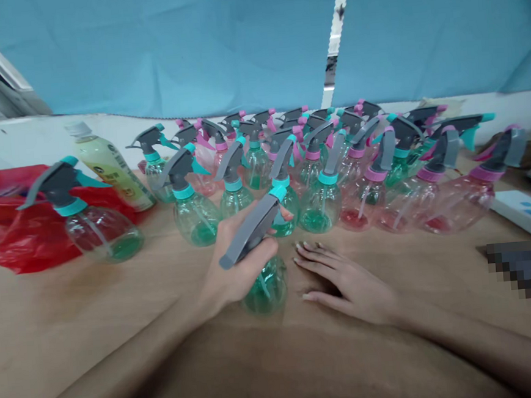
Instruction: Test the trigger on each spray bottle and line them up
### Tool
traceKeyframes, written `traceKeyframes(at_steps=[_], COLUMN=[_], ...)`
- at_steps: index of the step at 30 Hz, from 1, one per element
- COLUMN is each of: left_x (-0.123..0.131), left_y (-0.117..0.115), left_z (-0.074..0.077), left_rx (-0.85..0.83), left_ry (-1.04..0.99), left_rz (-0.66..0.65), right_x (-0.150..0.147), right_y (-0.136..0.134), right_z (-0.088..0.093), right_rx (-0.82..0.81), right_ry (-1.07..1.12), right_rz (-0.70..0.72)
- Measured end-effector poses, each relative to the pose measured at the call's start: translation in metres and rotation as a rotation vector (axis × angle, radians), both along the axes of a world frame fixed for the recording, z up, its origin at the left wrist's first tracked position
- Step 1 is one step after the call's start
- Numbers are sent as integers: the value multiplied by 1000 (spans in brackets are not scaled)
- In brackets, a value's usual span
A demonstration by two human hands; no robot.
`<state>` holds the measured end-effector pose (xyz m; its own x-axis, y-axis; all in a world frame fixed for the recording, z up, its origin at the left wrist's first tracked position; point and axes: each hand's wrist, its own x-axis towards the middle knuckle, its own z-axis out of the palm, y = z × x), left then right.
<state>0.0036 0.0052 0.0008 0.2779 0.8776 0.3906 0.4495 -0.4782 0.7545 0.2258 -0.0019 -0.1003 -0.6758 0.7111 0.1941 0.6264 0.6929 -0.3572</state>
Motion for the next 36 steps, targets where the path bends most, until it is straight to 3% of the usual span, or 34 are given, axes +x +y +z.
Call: traceKeyframes(at_steps=[9,36], left_x=[2,3], left_y=[0,0], left_z=[-7,-5], left_rx=[-42,-33], left_ry=[-75,-42], left_rz=[-22,-7], right_x=[0,0], right_y=[0,0], right_z=[1,1], right_rx=[-9,9], right_ry=[49,40], right_rz=[4,10])
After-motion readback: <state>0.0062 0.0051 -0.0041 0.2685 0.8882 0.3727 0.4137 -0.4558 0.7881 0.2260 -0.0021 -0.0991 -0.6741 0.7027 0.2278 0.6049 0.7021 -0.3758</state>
